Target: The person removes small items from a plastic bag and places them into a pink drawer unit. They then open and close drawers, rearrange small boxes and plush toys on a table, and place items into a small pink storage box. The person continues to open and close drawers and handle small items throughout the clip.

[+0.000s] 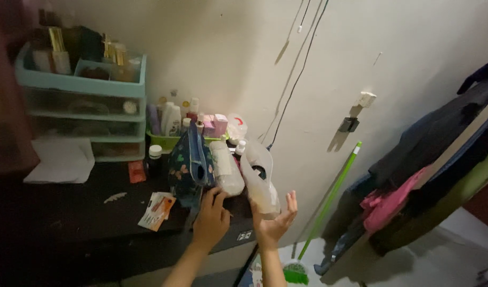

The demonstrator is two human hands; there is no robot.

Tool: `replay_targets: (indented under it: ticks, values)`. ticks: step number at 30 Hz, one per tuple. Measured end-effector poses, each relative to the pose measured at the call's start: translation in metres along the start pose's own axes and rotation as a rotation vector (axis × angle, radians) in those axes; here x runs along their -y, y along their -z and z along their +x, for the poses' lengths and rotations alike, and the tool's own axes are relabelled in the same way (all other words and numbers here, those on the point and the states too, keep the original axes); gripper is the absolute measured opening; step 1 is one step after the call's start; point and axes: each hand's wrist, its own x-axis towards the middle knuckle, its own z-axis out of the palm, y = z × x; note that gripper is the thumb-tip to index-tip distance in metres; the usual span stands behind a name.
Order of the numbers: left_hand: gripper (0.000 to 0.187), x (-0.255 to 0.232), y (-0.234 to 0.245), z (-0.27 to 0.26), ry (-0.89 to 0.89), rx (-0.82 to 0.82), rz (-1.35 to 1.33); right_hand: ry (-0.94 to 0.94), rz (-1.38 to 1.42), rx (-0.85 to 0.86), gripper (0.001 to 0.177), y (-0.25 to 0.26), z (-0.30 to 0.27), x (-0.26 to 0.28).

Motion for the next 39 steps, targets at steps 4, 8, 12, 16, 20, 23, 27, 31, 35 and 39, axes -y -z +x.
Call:
replay_targets:
  ticks: [4,8,12,16,20,23,27,31,35,39]
  values:
    - [0.047,-0.003,0.006,-0.003,-0.064,-0.029,-0.095,0.006,0.017,-0.062,0.089,0.014,-0.004,0.023]
    - [0.035,0.0,0.016,-0.013,-0.089,-0.01,-0.24,0.055,0.047,-0.092,0.074,0.022,-0.017,0.046]
    - [0.034,-0.004,0.051,-0.022,-0.087,-0.039,-0.282,0.117,0.126,-0.069,0.055,0.018,-0.03,0.078]
    - [0.031,0.005,0.1,-0.018,-0.017,-0.148,-0.293,0.084,0.229,-0.054,0.041,0.012,-0.037,0.124]
    - [0.024,0.044,0.144,-0.016,0.071,-0.253,-0.199,0.111,0.337,0.111,0.024,-0.009,-0.047,0.174]
    - [0.026,0.068,0.183,-0.01,0.093,-0.307,-0.1,0.188,0.436,0.196,0.018,-0.028,-0.048,0.223]
    - [0.03,0.1,0.249,0.003,0.108,-0.395,-0.044,0.206,0.559,0.394,0.024,-0.067,-0.055,0.281]
    - [0.022,0.156,0.311,0.021,0.155,-0.474,0.118,0.223,0.588,0.567,0.03,-0.129,-0.057,0.327]
    - [0.022,0.229,0.352,0.025,0.274,-0.399,0.329,0.21,0.492,0.761,0.051,-0.193,-0.058,0.366]
    - [0.029,0.276,0.368,0.019,0.263,-0.34,0.47,0.074,0.343,0.866,0.068,-0.267,-0.063,0.371]
